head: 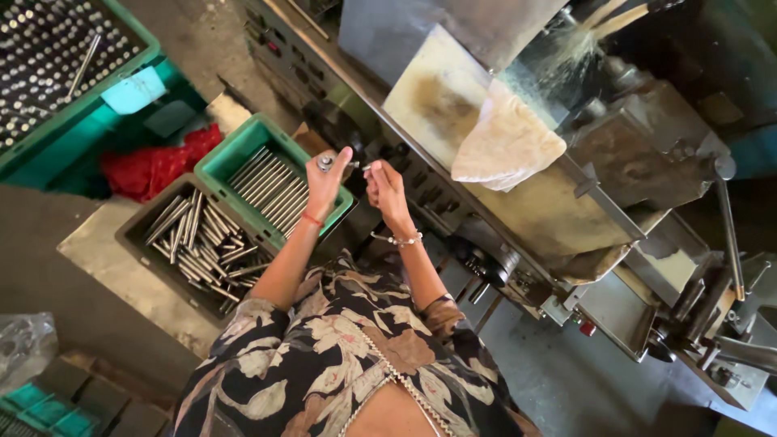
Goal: The person repeatedly picks up metal rods from a green bin, inserts them into a grinding machine, and operates a lever to process them. After each cycle, the person removes the rod and places it into a second green bin. The process is repeated continuously throughout the clip.
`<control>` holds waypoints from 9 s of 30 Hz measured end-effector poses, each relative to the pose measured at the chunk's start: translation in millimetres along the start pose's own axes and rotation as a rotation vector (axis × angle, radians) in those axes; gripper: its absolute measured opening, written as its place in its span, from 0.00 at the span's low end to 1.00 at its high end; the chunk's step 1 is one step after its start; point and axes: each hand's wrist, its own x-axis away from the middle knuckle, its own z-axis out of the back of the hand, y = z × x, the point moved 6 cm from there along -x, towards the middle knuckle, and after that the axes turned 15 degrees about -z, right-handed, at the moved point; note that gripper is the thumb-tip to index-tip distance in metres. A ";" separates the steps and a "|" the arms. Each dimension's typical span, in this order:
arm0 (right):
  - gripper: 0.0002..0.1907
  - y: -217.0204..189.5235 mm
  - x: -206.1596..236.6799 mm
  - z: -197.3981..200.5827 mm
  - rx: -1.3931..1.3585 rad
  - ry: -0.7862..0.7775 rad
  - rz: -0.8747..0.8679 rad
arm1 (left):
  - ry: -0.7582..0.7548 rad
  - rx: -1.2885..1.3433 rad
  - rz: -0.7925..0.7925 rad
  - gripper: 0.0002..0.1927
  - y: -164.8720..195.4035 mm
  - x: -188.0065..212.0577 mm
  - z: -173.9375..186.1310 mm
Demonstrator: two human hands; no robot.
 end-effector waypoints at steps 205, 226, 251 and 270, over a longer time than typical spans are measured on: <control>0.22 -117.6 261.5 393.5 0.959 1.420 0.352 | -0.278 1.024 0.913 0.15 -27.5 -31.2 -259.9; 0.34 -222.0 355.8 717.2 1.056 1.861 -0.125 | -0.088 0.241 0.663 0.23 -116.5 -166.6 -661.1; 0.31 -207.4 354.2 736.2 0.995 2.083 0.004 | -0.223 0.262 0.611 0.19 -149.1 -180.1 -678.4; 0.29 -210.2 352.4 734.6 1.020 2.136 -0.120 | -0.216 0.339 0.581 0.22 -152.2 -182.0 -675.1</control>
